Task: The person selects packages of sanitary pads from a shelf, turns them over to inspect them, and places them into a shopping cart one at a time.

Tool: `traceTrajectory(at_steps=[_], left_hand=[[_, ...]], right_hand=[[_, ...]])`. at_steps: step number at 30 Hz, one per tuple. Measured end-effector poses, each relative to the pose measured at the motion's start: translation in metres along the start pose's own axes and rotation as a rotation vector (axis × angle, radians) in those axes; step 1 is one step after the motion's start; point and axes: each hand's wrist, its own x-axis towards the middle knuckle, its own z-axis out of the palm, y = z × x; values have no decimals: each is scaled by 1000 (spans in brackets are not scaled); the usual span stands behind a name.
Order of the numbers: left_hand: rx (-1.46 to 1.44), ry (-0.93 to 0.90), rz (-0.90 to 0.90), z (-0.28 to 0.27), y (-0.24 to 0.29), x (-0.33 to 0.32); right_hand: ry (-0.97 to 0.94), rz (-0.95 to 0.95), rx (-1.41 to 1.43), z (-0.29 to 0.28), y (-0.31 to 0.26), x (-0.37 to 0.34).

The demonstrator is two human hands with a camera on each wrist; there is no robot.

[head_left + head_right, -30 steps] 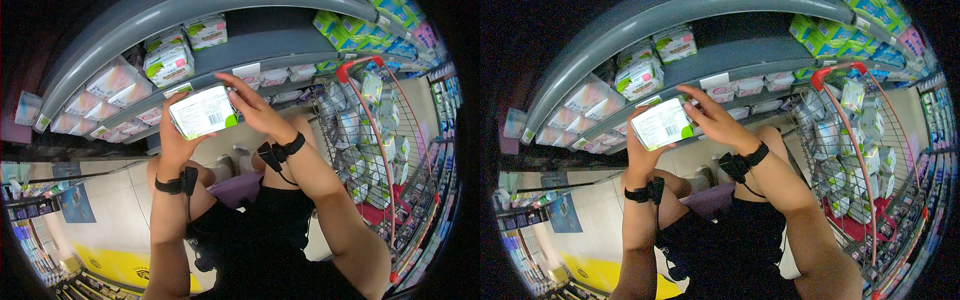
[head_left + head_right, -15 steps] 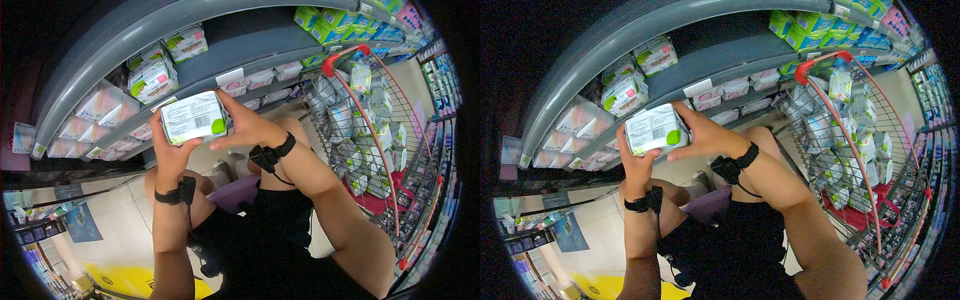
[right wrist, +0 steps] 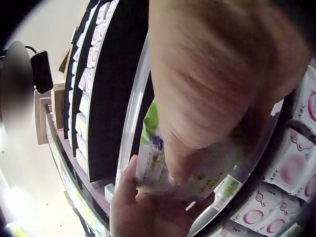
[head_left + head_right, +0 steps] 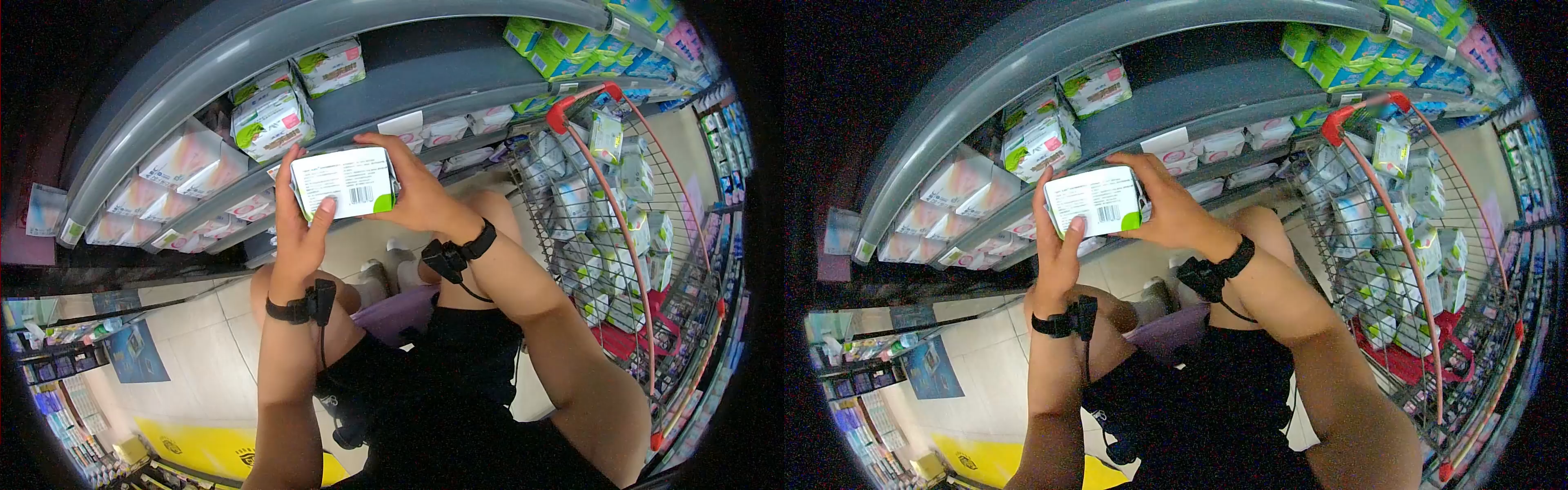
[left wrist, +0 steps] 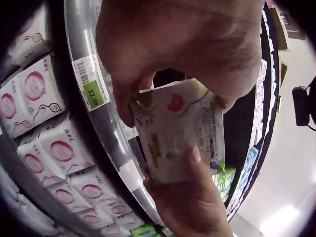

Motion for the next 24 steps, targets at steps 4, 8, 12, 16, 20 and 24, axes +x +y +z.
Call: traceTrajectory(at_steps=[4, 8, 12, 16, 20, 24], left_hand=[[5, 64, 20, 2, 8, -2], [-10, 142, 42, -1, 7, -2], [9, 134, 59, -5, 2, -2], [-68, 81, 36, -2, 6, -1], [-38, 15, 143, -1, 3, 1], [-48, 12, 31, 4, 5, 0]], right_hand=[[100, -41, 142, 8, 5, -2], [96, 7, 491, 10, 9, -5], [29, 7, 525, 5, 5, -3], [4, -41, 272, 0, 2, -1], [19, -6, 286, 2, 5, -3], [8, 98, 335, 0, 8, -6]])
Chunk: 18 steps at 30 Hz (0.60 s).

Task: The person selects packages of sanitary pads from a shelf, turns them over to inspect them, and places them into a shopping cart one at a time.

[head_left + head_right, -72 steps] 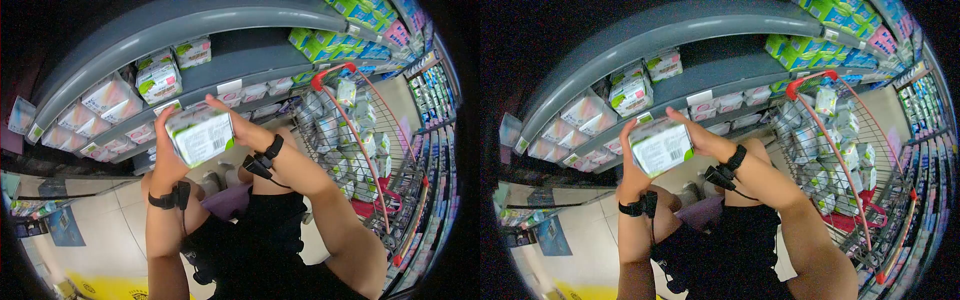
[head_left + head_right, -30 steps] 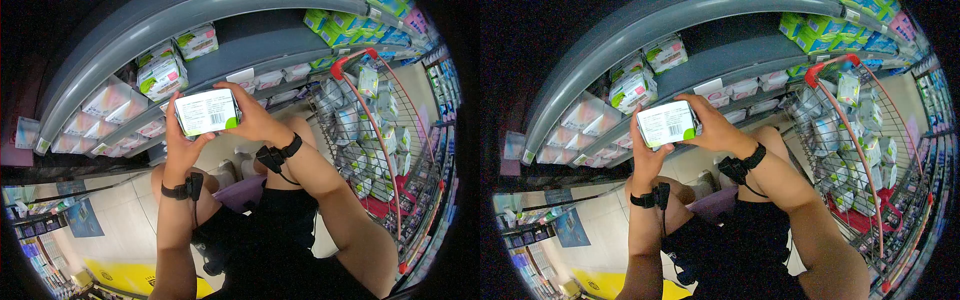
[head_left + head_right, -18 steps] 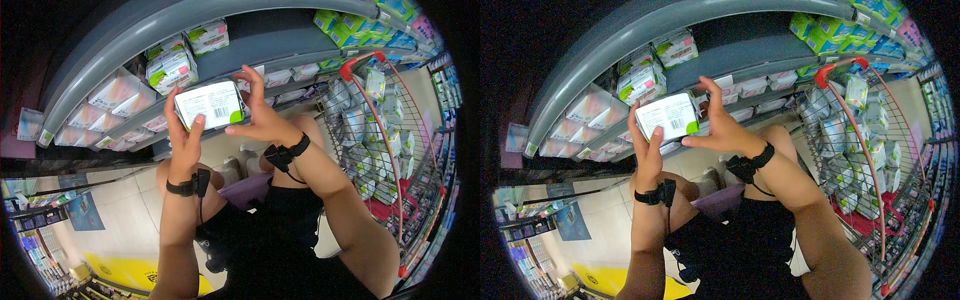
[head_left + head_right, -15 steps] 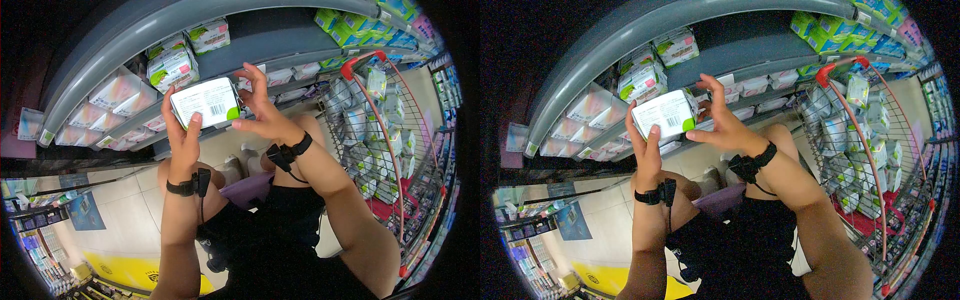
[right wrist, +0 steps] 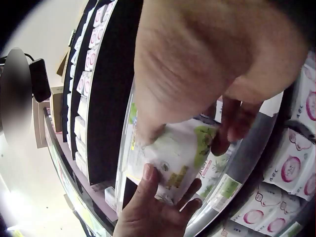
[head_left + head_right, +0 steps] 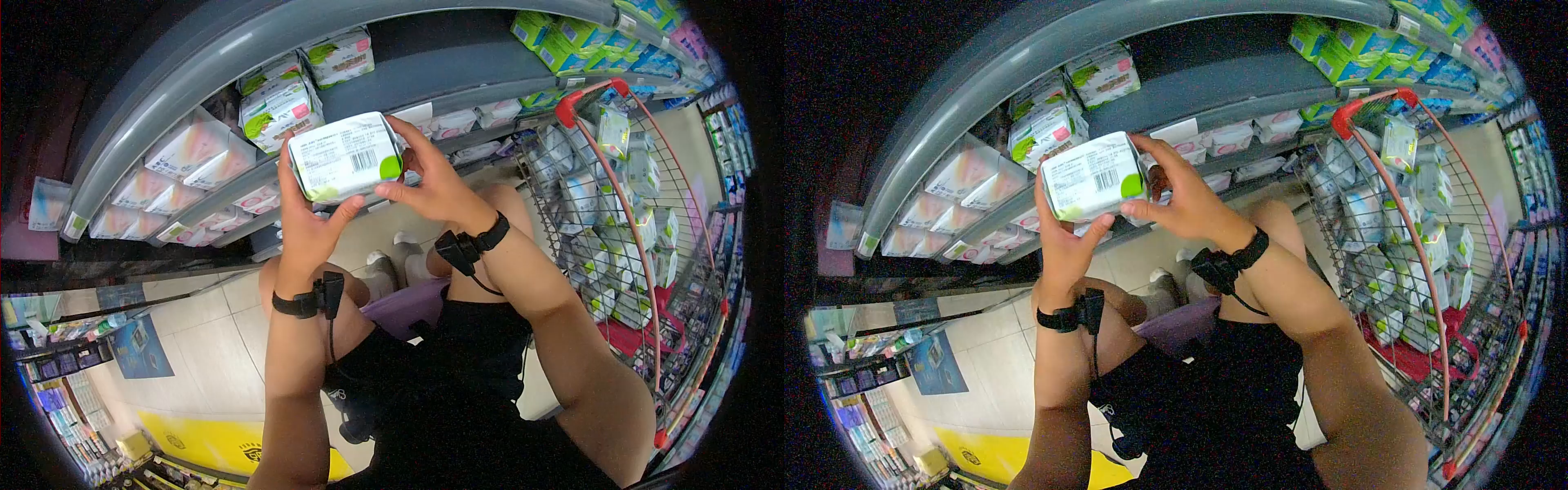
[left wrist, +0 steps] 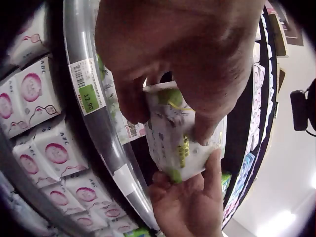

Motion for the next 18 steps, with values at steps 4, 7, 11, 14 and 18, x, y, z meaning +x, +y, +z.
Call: traceTrajectory(at_steps=[4, 7, 11, 14, 18], left_hand=[[-23, 57, 20, 2, -2, 1], [13, 96, 25, -2, -8, -4], [44, 84, 13, -7, -10, -3], [93, 82, 36, -12, -7, -2], [93, 67, -33, -20, -6, -10]], right_hand=[[41, 47, 224, 2, -1, 1], [47, 60, 369, 2, -5, 2], [31, 71, 218, 1, -2, 2], [21, 98, 122, -2, -10, -1], [138, -5, 56, 1, -4, -1]])
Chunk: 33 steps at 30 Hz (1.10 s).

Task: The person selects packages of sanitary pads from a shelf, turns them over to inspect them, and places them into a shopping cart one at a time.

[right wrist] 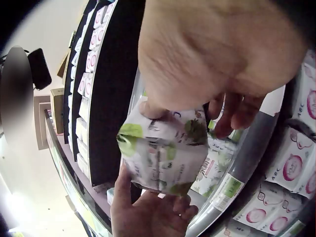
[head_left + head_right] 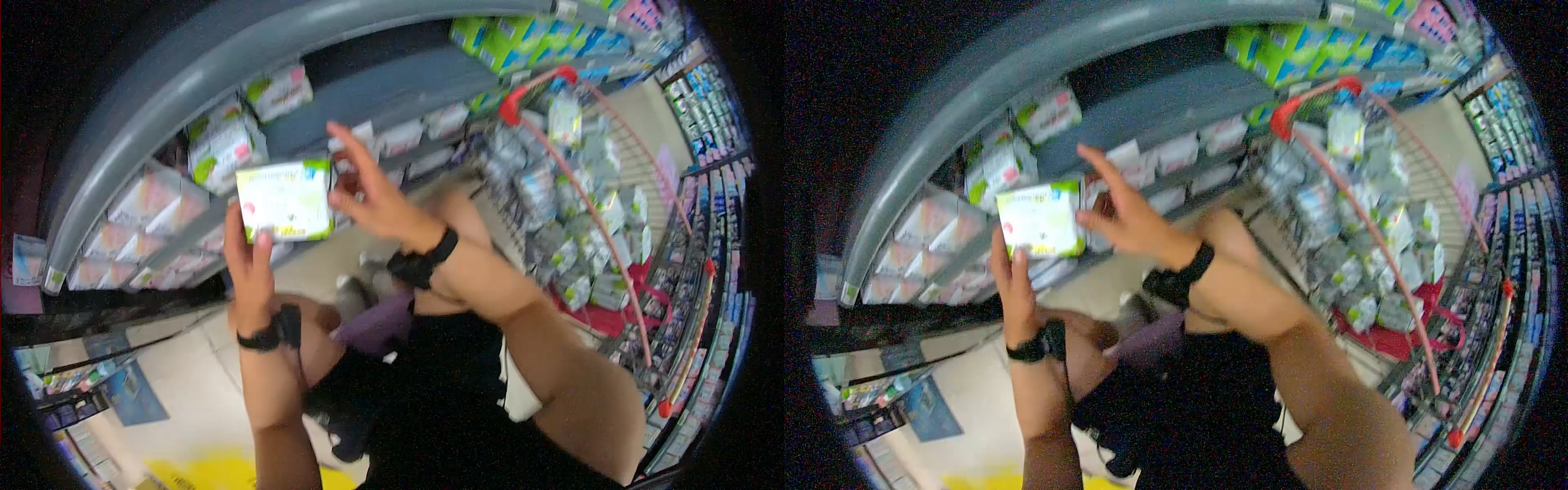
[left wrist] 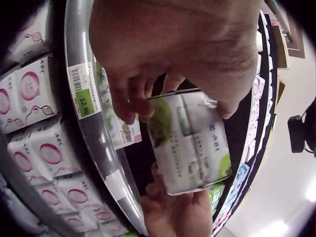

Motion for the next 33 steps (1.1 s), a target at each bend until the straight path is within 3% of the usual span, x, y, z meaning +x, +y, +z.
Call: traceTrajectory(at_steps=[5, 8, 10, 11, 15, 16, 17, 19, 22, 25, 26, 29, 31, 33], left_hand=[[-132, -175, -42, -2, -5, -1], [-55, -150, -59, 6, 0, 0], [19, -113, -86, 10, 4, -1], [49, -96, -97, 6, -4, 0], [287, -49, 208, 8, 6, 5], [257, -108, 241, 7, 5, 5], [175, -102, 146, 3, -2, 2], [27, -82, -50, 1, -7, -2], [60, -34, -80, 3, -1, -7], [60, 7, -85, -1, -9, -2], [42, 29, -89, -2, -13, -1], [5, 165, -162, 2, -18, -1], [-95, 189, -255, 12, 0, -3], [-11, 210, -244, 14, -2, -4]], right_hand=[[33, -138, 27, -5, 16, 3], [156, -179, -101, -4, 20, 7], [137, -194, -143, -7, 18, 11], [81, -126, -75, -10, 13, 9], [-71, 276, 193, -17, 17, 9], [-112, 389, 131, -19, 15, 9], [-158, 502, 73, -20, 12, 9], [-194, 484, 25, -17, 6, 5], [-180, 470, -71, -9, 21, 6], [-53, 5, -327, -2, 27, 7], [-101, 150, -222, -5, 27, 5], [-110, 107, 40, -4, 7, -2], [-151, 10, -35, -1, 7, -6], [-177, -30, -57, 0, 6, -9]])
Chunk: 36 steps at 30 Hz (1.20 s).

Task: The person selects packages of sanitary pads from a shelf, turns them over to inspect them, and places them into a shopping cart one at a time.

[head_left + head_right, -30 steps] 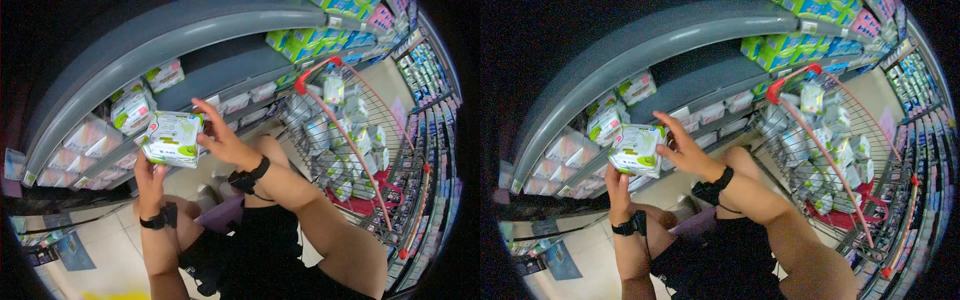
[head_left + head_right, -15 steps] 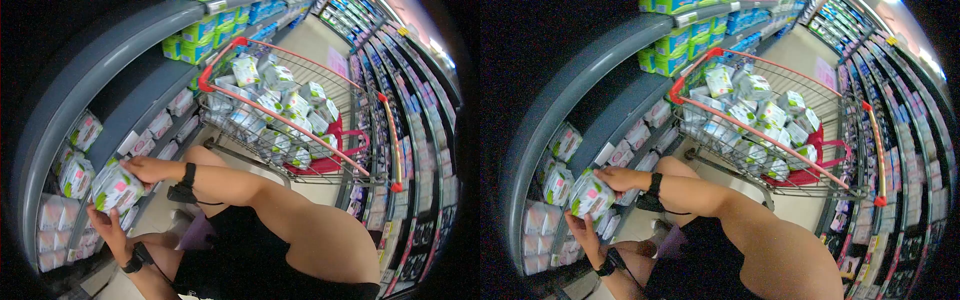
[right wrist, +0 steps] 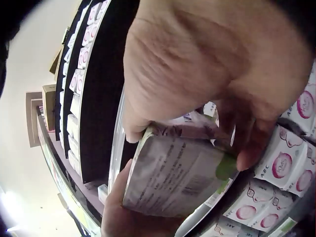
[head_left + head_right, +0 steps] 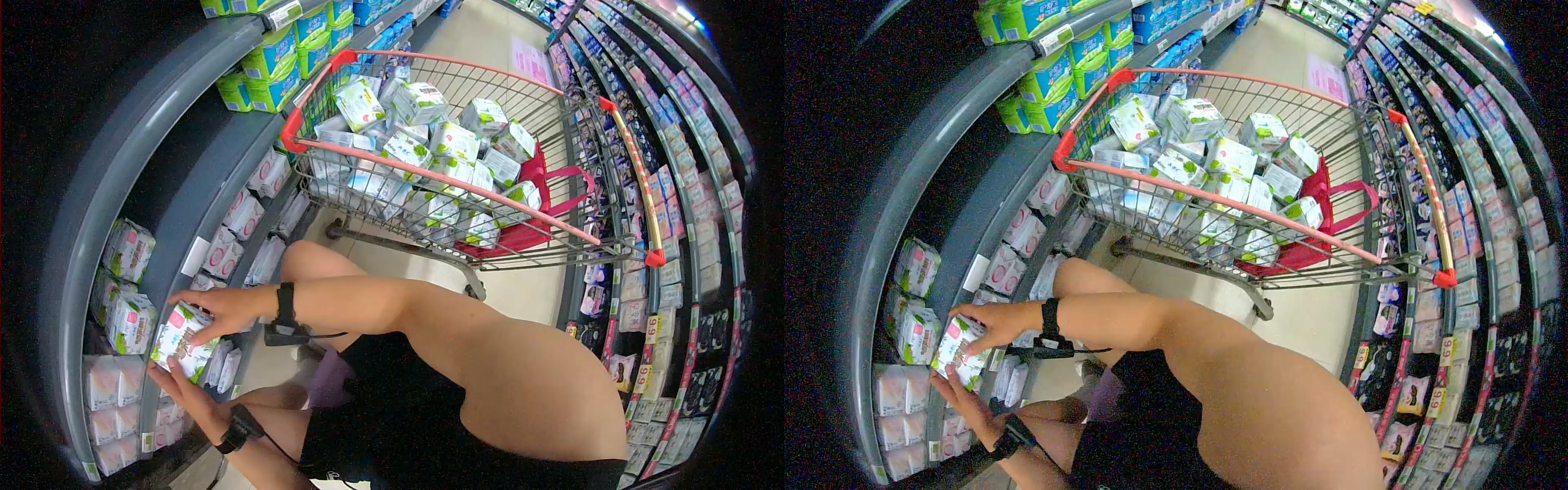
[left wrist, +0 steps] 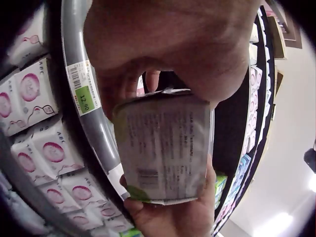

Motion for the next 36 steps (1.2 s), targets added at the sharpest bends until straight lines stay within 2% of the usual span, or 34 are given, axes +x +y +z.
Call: traceTrajectory(at_steps=[1, 4, 7, 8, 9, 10, 12, 14, 15, 16, 17, 19, 22, 24, 26, 29, 36], left_hand=[[39, 17, 10, 0, -3, 0], [-184, -145, 18, -18, -18, 14], [-200, -161, 176, -25, -41, 29], [-196, -214, 166, -27, -38, 27], [-192, -264, 157, -18, -23, 17], [-185, -314, 148, -8, -9, 7], [-162, -278, 153, 2, 5, -2], [-146, -268, 149, 4, 8, -7], [-155, -248, 146, 7, 12, -10], [-116, -257, 168, 4, 11, -9], [-81, -266, 188, 0, 7, -5], [-44, -275, 215, -5, 5, -3], [-68, -300, 251, -4, 17, -5], [-99, -303, 253, -4, 17, -4], [-103, -310, 254, -4, 18, -2], [-134, -330, 218, -1, 23, -5], [-91, -345, 205, -12, 30, -14]], right_hand=[[-5, 7, 18, 0, 0, 0], [1, -2, 88, -5, -1, 0], [25, -35, 263, -18, -4, 2], [97, 87, 275, -25, -5, 0], [177, -79, 188, -38, -4, 5], [335, -114, 54, -50, -14, 4], [543, -188, 112, -80, -33, 0], [823, -239, -196, -116, -76, -18], [906, -248, -224, -136, -86, -25], [987, -308, -413, -165, -84, -34], [1051, -325, -608, -177, -117, -46], [1115, -378, -854, -224, -130, -70], [1170, -297, -1124, -272, -148, -102], [1159, -183, -1270, -284, -143, -116], [823, 48, -1280, -318, -100, -142], [165, 784, -1056, -315, -82, -139], [22, 854, -1256, -324, -77, -98]])
